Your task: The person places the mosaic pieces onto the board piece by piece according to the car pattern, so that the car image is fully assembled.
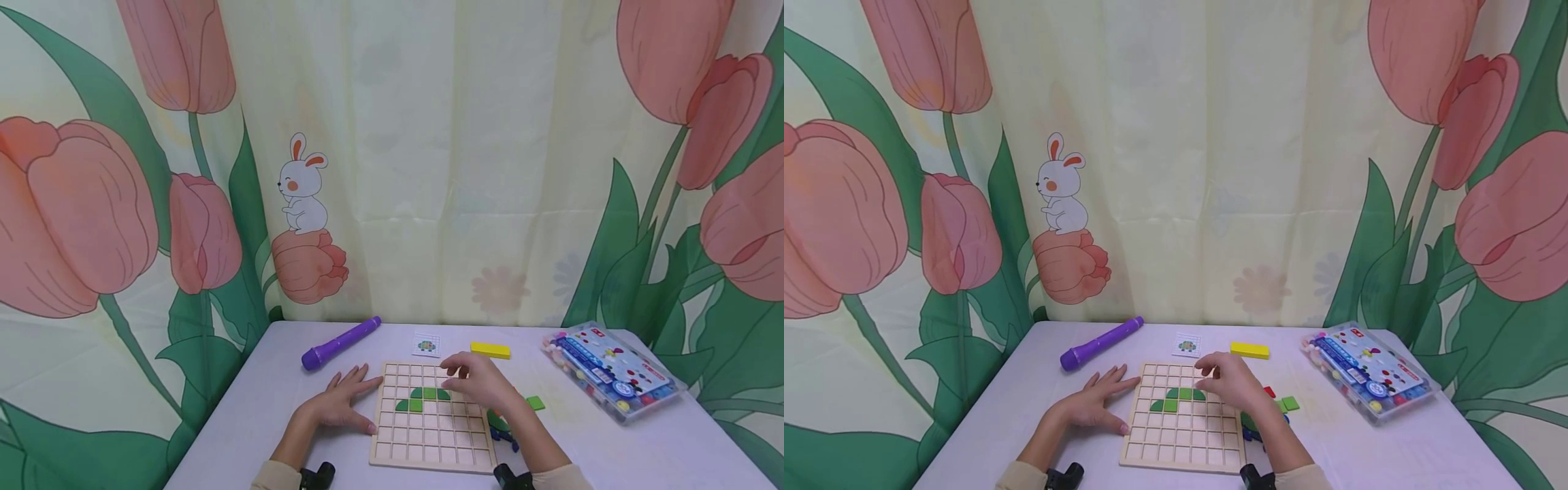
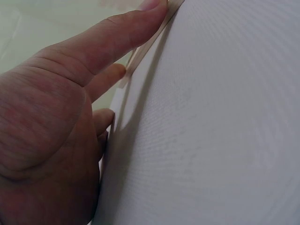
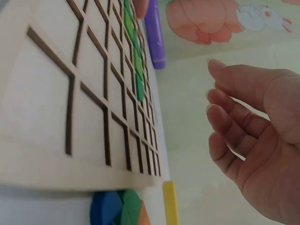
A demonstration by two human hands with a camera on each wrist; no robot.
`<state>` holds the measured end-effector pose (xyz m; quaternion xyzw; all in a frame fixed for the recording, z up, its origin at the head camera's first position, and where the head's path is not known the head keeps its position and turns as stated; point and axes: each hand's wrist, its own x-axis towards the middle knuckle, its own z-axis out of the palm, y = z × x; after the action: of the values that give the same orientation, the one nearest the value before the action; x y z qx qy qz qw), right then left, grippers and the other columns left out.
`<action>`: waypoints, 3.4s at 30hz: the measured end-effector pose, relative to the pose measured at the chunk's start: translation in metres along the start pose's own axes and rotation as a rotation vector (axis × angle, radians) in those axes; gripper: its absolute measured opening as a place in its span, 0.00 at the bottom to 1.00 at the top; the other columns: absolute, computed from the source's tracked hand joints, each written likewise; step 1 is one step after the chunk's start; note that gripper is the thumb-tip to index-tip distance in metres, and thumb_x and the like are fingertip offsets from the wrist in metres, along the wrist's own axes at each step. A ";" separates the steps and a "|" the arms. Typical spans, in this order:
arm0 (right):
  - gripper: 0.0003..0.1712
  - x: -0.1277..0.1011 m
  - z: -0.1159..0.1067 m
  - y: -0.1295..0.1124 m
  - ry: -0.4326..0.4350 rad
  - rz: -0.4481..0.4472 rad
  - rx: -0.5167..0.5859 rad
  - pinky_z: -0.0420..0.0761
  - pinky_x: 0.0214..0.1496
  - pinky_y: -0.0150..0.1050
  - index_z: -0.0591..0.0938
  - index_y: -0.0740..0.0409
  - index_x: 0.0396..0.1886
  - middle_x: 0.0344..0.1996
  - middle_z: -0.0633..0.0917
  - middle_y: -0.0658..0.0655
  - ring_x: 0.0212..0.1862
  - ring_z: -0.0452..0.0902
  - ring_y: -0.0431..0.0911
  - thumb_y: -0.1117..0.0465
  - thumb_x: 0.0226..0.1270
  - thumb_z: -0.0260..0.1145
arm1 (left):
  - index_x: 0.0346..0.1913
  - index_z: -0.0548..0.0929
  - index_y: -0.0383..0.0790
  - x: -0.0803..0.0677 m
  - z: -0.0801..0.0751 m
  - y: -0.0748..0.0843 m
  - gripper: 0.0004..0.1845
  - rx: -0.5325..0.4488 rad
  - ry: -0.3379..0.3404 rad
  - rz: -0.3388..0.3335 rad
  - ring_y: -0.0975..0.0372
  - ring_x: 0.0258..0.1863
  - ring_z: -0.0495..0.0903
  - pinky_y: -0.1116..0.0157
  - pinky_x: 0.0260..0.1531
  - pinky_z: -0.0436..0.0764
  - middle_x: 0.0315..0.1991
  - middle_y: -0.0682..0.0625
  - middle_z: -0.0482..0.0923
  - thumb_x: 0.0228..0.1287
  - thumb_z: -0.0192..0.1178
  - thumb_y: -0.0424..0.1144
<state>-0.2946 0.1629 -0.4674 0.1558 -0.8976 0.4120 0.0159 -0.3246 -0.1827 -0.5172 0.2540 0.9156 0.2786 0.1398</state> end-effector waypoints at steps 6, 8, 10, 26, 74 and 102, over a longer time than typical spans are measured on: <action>0.16 -0.004 -0.016 0.011 0.041 0.075 -0.017 0.78 0.35 0.32 0.89 0.57 0.51 0.39 0.86 0.55 0.39 0.74 0.45 0.63 0.62 0.78 | 0.80 0.66 0.60 0.000 0.001 0.000 0.56 -0.007 0.000 -0.007 0.44 0.86 0.39 0.36 0.81 0.35 0.86 0.40 0.45 0.47 0.77 0.66; 0.16 -0.005 -0.022 0.016 0.025 0.097 -0.029 0.78 0.35 0.32 0.90 0.57 0.50 0.38 0.86 0.53 0.39 0.74 0.46 0.63 0.62 0.78 | 0.80 0.66 0.60 -0.001 0.001 0.001 0.56 -0.010 -0.002 -0.009 0.44 0.85 0.39 0.36 0.81 0.34 0.86 0.40 0.45 0.47 0.77 0.65; 0.16 -0.006 -0.027 0.021 -0.001 0.103 -0.040 0.79 0.34 0.32 0.90 0.56 0.50 0.37 0.85 0.51 0.39 0.74 0.46 0.63 0.62 0.78 | 0.80 0.66 0.59 -0.001 0.001 0.001 0.56 -0.014 -0.004 -0.010 0.44 0.85 0.39 0.36 0.81 0.34 0.86 0.40 0.45 0.47 0.78 0.65; 0.14 -0.016 -0.056 0.049 -0.133 0.210 -0.066 0.82 0.43 0.39 0.92 0.54 0.45 0.39 0.88 0.52 0.40 0.76 0.46 0.68 0.59 0.78 | 0.80 0.65 0.59 -0.001 0.001 0.001 0.56 -0.004 -0.001 -0.014 0.44 0.86 0.39 0.36 0.81 0.34 0.86 0.40 0.44 0.47 0.78 0.65; 0.09 -0.022 -0.055 0.071 -0.253 0.173 0.018 0.77 0.37 0.37 0.86 0.57 0.31 0.25 0.84 0.52 0.33 0.76 0.47 0.71 0.56 0.79 | 0.80 0.65 0.62 -0.001 0.000 0.001 0.56 -0.005 0.000 -0.010 0.44 0.86 0.39 0.36 0.81 0.34 0.86 0.42 0.44 0.46 0.77 0.66; 0.06 -0.008 -0.037 0.056 -0.068 0.039 0.031 0.80 0.41 0.33 0.92 0.54 0.41 0.36 0.90 0.48 0.40 0.78 0.46 0.61 0.64 0.76 | 0.80 0.66 0.62 -0.001 0.000 0.000 0.56 -0.011 0.001 -0.015 0.44 0.86 0.39 0.36 0.80 0.34 0.86 0.42 0.45 0.46 0.77 0.67</action>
<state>-0.3073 0.2272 -0.4853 0.1526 -0.8940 0.4205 -0.0250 -0.3239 -0.1831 -0.5175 0.2463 0.9159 0.2828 0.1429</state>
